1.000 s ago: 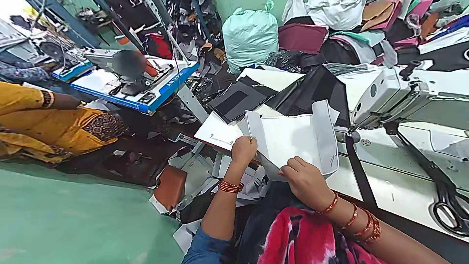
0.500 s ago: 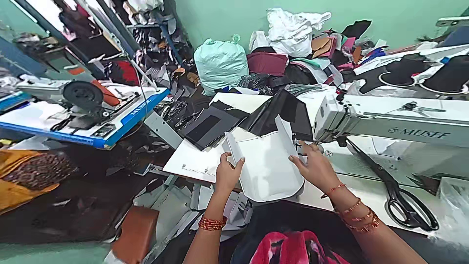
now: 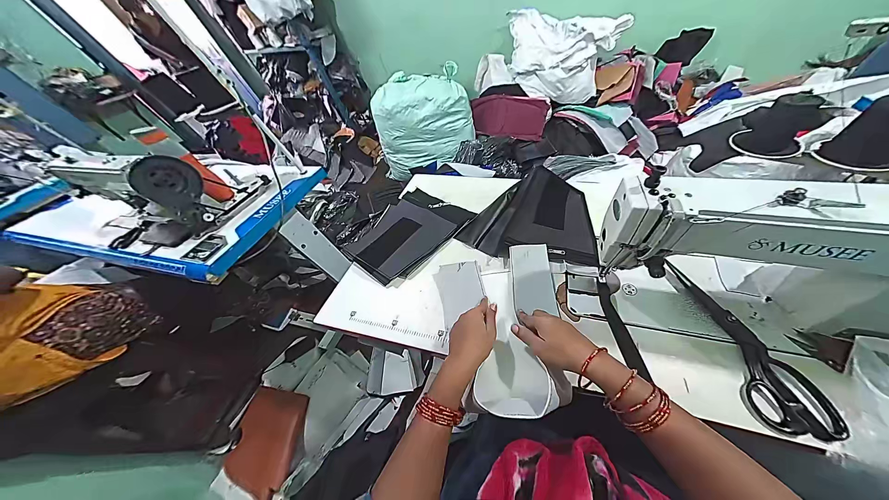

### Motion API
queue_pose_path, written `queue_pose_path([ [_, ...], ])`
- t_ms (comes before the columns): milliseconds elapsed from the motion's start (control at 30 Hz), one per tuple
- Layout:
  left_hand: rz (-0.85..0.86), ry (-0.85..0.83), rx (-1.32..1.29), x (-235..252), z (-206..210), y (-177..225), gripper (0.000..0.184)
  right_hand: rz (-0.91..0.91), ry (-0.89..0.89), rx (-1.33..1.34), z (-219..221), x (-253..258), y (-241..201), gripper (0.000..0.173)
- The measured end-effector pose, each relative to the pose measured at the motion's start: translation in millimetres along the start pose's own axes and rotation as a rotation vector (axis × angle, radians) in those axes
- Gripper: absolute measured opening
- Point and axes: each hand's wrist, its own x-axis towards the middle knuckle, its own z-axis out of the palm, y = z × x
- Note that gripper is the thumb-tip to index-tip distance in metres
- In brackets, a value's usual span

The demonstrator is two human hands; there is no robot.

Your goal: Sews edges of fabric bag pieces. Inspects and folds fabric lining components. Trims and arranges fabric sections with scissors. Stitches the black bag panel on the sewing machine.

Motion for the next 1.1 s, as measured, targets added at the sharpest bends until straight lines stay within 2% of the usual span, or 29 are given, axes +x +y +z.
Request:
queue_pose_path([
  [67,0.042,0.048,0.015,-3,-2,-4,0.054,-0.076,0.133,-0.016,4,2,8,0.056],
  [133,0.101,0.168,0.086,-1,0,-10,0.043,-0.087,0.294,-0.063,6,9,12,0.046],
  [167,0.137,0.213,0.13,2,4,-14,0.041,-0.069,0.336,-0.113,8,15,12,0.046],
  [233,0.14,0.198,0.252,9,17,-19,0.052,-0.02,0.312,-0.23,18,28,12,0.062],
  [300,0.11,0.191,0.383,14,32,-22,0.058,0.022,0.259,-0.371,32,37,11,0.068],
  [500,-0.011,0.176,0.402,10,33,-14,0.056,0.013,0.307,-0.389,40,37,15,0.068],
  [567,0.003,0.16,0.384,2,33,-15,0.055,0.006,0.315,-0.375,45,31,16,0.068],
  [633,0.111,0.286,0.292,-10,42,-28,0.049,-0.014,0.33,-0.375,54,20,17,0.067],
  [733,0.187,0.57,0.068,-25,56,-50,0.039,-0.122,0.571,-0.378,79,7,27,0.057],
  [833,0.043,0.637,-0.041,-35,57,-52,0.075,-0.132,0.574,-0.324,84,-4,26,0.055],
  [933,-0.042,0.61,-0.13,-38,47,-44,0.094,-0.255,0.681,-0.174,83,-7,31,0.056],
  [1000,-0.058,0.625,-0.22,-36,38,-49,0.111,-0.291,0.781,0.024,79,-8,35,0.066],
  [1100,-0.074,0.593,-0.394,-36,27,-52,0.133,-0.22,0.832,0.292,68,-6,39,0.092],
])
